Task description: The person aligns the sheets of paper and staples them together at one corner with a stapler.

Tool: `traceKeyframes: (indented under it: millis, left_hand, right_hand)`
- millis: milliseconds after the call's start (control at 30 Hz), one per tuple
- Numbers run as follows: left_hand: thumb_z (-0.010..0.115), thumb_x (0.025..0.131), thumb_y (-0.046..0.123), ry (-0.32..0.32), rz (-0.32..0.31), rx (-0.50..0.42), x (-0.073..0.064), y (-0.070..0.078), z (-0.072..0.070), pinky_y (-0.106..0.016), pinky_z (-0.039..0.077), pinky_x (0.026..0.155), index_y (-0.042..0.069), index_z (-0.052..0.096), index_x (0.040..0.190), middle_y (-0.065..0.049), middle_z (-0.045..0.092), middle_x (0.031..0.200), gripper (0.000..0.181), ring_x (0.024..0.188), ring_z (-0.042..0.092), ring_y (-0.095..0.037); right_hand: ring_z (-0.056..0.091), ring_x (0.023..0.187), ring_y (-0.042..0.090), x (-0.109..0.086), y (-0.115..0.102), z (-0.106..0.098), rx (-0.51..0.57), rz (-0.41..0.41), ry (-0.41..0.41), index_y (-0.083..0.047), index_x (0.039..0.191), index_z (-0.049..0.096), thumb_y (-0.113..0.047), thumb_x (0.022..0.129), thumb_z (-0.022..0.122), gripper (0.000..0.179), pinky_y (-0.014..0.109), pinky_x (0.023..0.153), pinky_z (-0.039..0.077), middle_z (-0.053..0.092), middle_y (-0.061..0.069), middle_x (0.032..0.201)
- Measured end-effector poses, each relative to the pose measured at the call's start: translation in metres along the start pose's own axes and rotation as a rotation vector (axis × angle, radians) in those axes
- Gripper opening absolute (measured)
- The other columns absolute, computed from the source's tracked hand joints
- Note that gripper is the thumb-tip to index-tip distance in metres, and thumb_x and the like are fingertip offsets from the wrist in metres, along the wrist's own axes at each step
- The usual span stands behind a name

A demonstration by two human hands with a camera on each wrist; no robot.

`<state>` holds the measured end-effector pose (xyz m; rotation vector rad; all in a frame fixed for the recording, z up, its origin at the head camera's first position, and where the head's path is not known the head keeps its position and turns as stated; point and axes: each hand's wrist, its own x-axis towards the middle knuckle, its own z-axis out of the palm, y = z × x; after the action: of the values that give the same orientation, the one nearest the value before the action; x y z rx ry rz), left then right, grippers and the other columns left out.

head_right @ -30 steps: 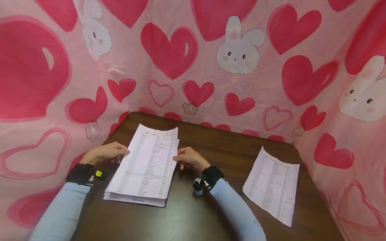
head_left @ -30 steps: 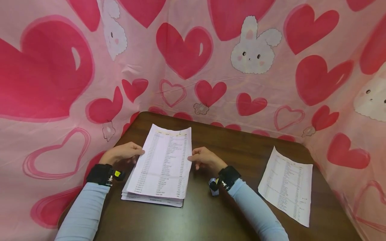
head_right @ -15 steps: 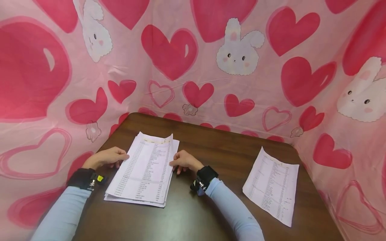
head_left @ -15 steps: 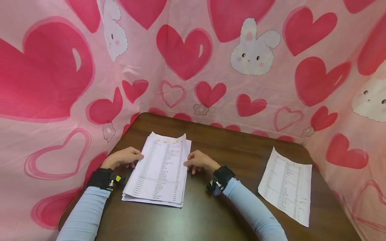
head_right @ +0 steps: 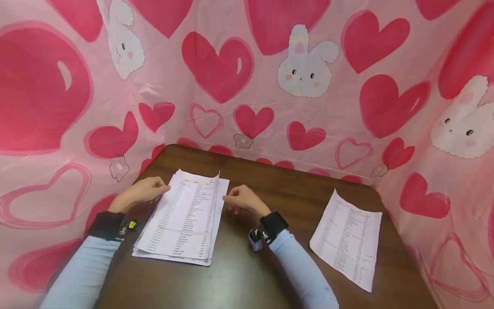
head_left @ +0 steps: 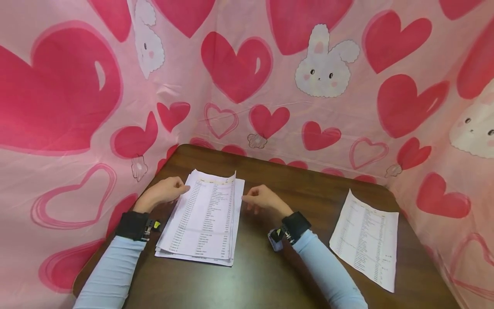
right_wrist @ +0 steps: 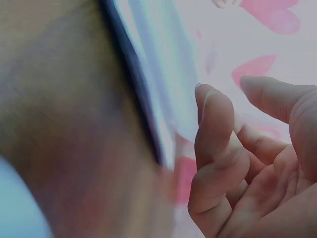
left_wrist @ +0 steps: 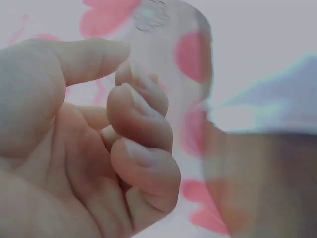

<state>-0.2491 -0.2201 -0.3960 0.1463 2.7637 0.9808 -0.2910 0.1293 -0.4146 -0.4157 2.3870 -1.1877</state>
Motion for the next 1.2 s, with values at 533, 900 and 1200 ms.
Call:
traceKeyframes:
  millis: [533, 900, 1200]
  left_hand:
    - [0.056, 0.099, 0.033, -0.148, 0.353, -0.079, 0.024, 0.146, 0.056, -0.028, 0.051, 0.055, 0.01, 0.061, 0.108, -0.01, 0.071, 0.086, 0.026, 0.067, 0.068, -0.019]
    - [0.057, 0.098, 0.034, -0.199, 0.421, -0.157, 0.045, 0.225, 0.134, -0.026, 0.052, 0.067, 0.014, 0.058, 0.115, -0.008, 0.07, 0.097, 0.026, 0.078, 0.07, -0.016]
    - [0.057, 0.097, 0.038, -0.165, 0.437, -0.132, 0.049, 0.28, 0.186, -0.026, 0.053, 0.075, 0.017, 0.055, 0.119, 0.003, 0.067, 0.099, 0.03, 0.081, 0.063, -0.009]
  right_hand:
    - [0.062, 0.057, 0.027, -0.069, 0.03, -0.083, 0.1, -0.051, 0.237, -0.005, 0.098, 0.066, -0.032, 0.095, 0.065, 0.027, 0.028, 0.051, 0.046, 0.069, 0.018, 0.083]
    - [0.065, 0.057, 0.018, -0.143, 0.077, -0.14, -0.001, 0.048, 0.397, 0.005, 0.112, 0.061, -0.033, 0.098, 0.059, 0.04, 0.03, 0.049, 0.048, 0.069, 0.0, 0.077]
    - [0.068, 0.065, 0.02, -0.193, 0.111, -0.171, -0.061, 0.141, 0.512, 0.008, 0.122, 0.055, -0.04, 0.1, 0.053, 0.053, 0.031, 0.053, 0.049, 0.074, 0.014, 0.092]
